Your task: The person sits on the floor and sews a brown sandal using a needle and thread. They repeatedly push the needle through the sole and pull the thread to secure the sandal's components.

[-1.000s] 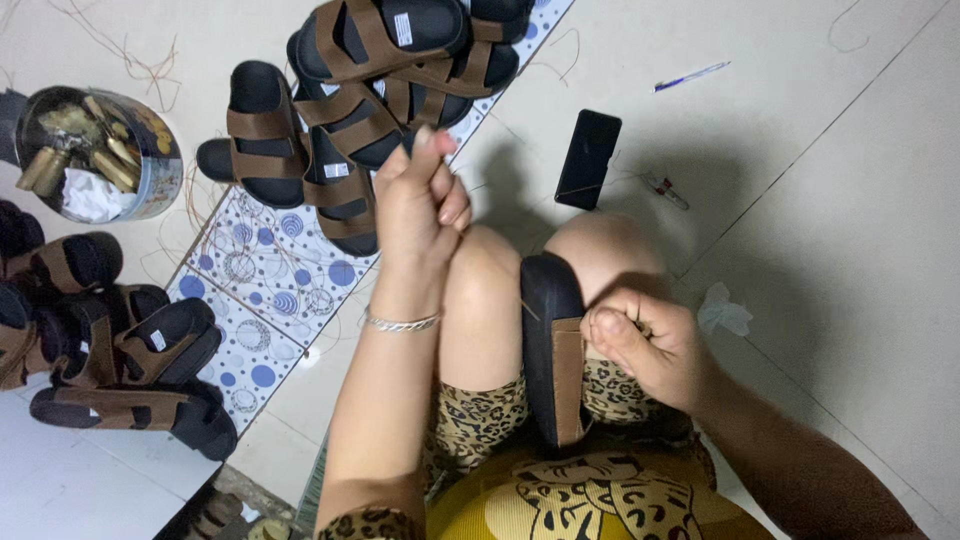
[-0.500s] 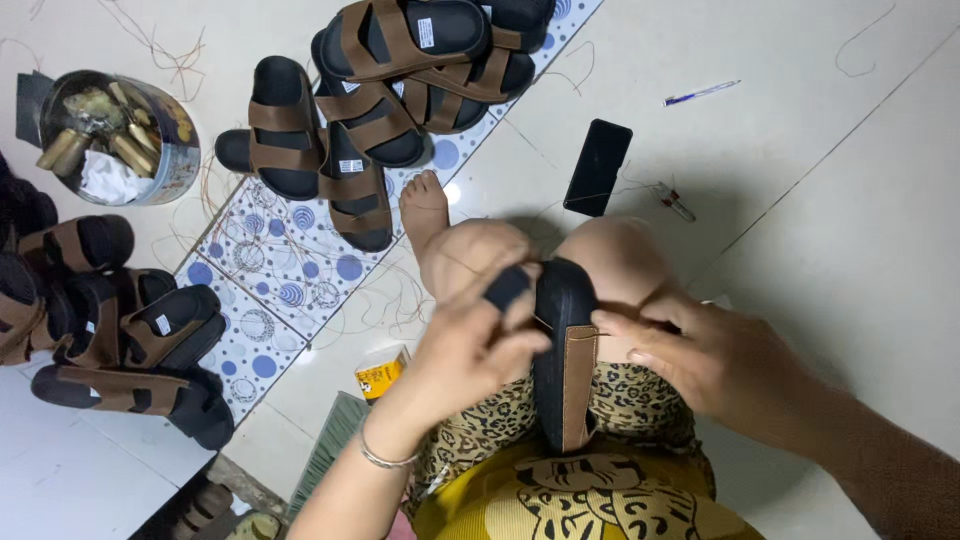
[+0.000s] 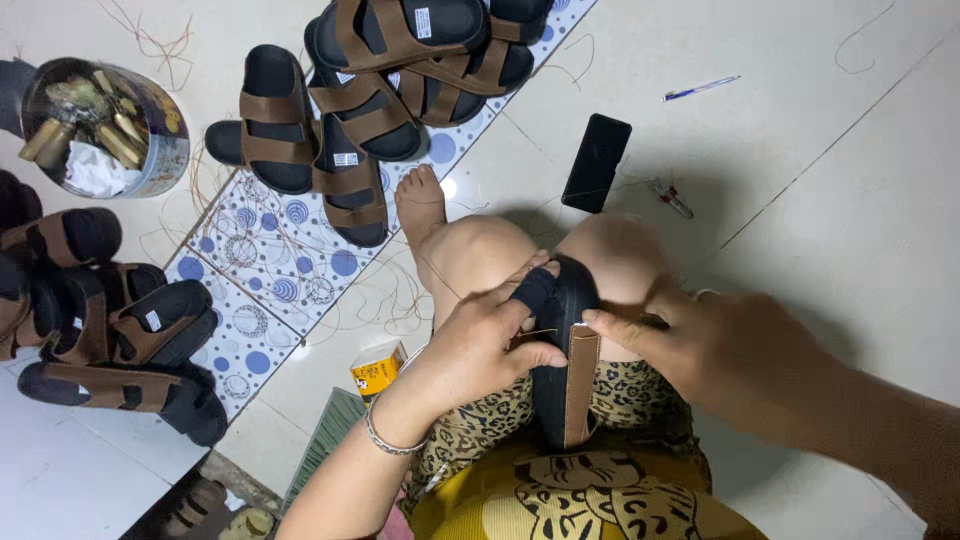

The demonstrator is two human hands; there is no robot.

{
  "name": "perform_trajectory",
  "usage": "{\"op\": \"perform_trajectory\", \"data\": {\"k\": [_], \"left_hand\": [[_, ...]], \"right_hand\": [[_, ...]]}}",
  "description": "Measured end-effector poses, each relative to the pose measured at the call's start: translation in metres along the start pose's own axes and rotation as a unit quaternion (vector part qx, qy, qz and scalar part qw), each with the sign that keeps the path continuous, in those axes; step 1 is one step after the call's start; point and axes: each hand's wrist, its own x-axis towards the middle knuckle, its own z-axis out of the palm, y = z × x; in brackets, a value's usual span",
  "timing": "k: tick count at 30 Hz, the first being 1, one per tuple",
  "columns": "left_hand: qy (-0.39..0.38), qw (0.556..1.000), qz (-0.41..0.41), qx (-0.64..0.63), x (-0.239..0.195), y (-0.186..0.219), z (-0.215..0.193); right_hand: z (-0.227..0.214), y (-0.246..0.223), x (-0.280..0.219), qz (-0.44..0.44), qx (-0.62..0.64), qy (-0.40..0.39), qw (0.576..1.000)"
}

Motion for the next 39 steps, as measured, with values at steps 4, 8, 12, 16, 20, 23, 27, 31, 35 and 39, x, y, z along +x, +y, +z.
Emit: {"op": "perform_trajectory", "data": {"k": [4,8,12,16,20,23,27,31,35,39], "left_hand": [[0.024,0.999,0.041,0.013,0.006,-0.004,0.009],[0.041,0.996,0.029,0.072,0.006,-0.004,0.015],[0.035,0.997,0.014,0.073,0.007,-0.012,0.022],[0.026,0.997,0.023,0.070,0.013,-0.019,0.021],[0.030,0.998,0.017,0.057,0.017,-0.018,0.020],[0.037,0.998,-0.011,0.050,0.009,-0.006,0.021],[0.113,0.990,-0.009,0.088,-0.012,0.002,0.020],[0.087,0.880,0.018,-0.466,-0.022,0.002,0.021],[0.152,0.874,-0.016,-0.461,-0.012,-0.008,0.035],[0.084,0.968,-0.128,-0.199,-0.005,0.023,0.030]], "right_hand": [[-0.014,-0.009,0.002,0.013,-0.023,-0.053,0.998],[-0.022,-0.012,0.014,-0.005,-0.105,-0.047,0.993],[-0.024,-0.009,0.033,0.047,0.057,-0.047,0.996],[-0.029,-0.010,0.049,0.028,0.096,-0.058,0.993],[-0.019,-0.013,0.060,0.047,0.084,-0.128,0.987],[-0.017,-0.014,0.058,0.130,0.118,-0.194,0.965],[-0.004,0.001,0.027,0.099,0.179,-0.070,0.976],[-0.005,-0.001,0.023,0.085,0.197,-0.023,0.976],[0.004,-0.002,0.023,0.049,0.179,0.047,0.982],[0.033,0.005,0.009,0.025,0.118,0.108,0.987]]}}
